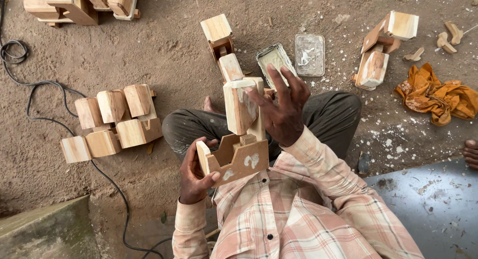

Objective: The person sits on the ground and applies white glue to small wooden blocks using their fingers. They repeatedly dip fingers into a container of glue and spread it onto the surfaces of the blocks, handling them one at a time.

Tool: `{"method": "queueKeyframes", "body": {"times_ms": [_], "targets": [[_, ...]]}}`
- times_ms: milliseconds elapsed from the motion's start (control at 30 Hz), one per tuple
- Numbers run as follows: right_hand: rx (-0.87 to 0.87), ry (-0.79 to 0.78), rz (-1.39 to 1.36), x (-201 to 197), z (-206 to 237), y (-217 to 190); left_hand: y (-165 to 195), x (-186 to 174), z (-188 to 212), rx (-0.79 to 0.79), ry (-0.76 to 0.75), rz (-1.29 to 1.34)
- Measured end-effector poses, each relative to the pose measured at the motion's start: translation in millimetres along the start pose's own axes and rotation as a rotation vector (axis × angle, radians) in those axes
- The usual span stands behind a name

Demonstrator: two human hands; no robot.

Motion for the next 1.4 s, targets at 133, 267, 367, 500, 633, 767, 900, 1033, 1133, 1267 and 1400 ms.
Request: {"method": "queueKeyframes", "body": {"times_ms": [133,267,367,500,633,767,900,1033,1133,1267,1400], "targets": [[0.018,-0.004,0.009,7,2,-2,-1,0,3,-0.014,0.004,-0.027],[-0.049,-0.020,0.098,13,6,-9,-2,0,1,-0.008,0.014,-0.036],[-0.058,-0.016,0.271,13,9,-8,-3,-2,1,-0.010,0.026,-0.028],[-0.036,0.036,0.268,8,9,-5,-3,-3,2,-0.019,0.028,-0.069],[0.036,-0.047,0.187,14,7,2,-3,0,2,-0.029,0.015,-0.073],[-0.031,-0.025,0.145,10,8,-6,0,0,1,-0.009,0.001,-0.047],[-0.101,-0.050,0.124,11,16,-10,0,-2,1,-0.001,0.006,-0.034],[-0.125,-0.031,0.052,12,16,-5,-2,-2,0,-0.018,0.015,-0.024],[-0.095,-0.085,0.099,18,14,2,-1,0,1,-0.009,0.008,0.000],[-0.144,-0.107,0.094,18,11,-3,-1,-1,0,-0.006,0.005,-0.008],[-0.154,-0.088,0.035,11,10,-8,0,-3,-1,-0.006,0.012,-0.017]]}}
Point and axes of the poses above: each hand's wrist, its own z-axis away from the middle knuckle, its own x-axis out of the palm, y = z × x, the point moved 9 cm from there along -z, towards the middle knuckle, and after that the axes turned 9 degrees about -z, right-handed, at the moved point
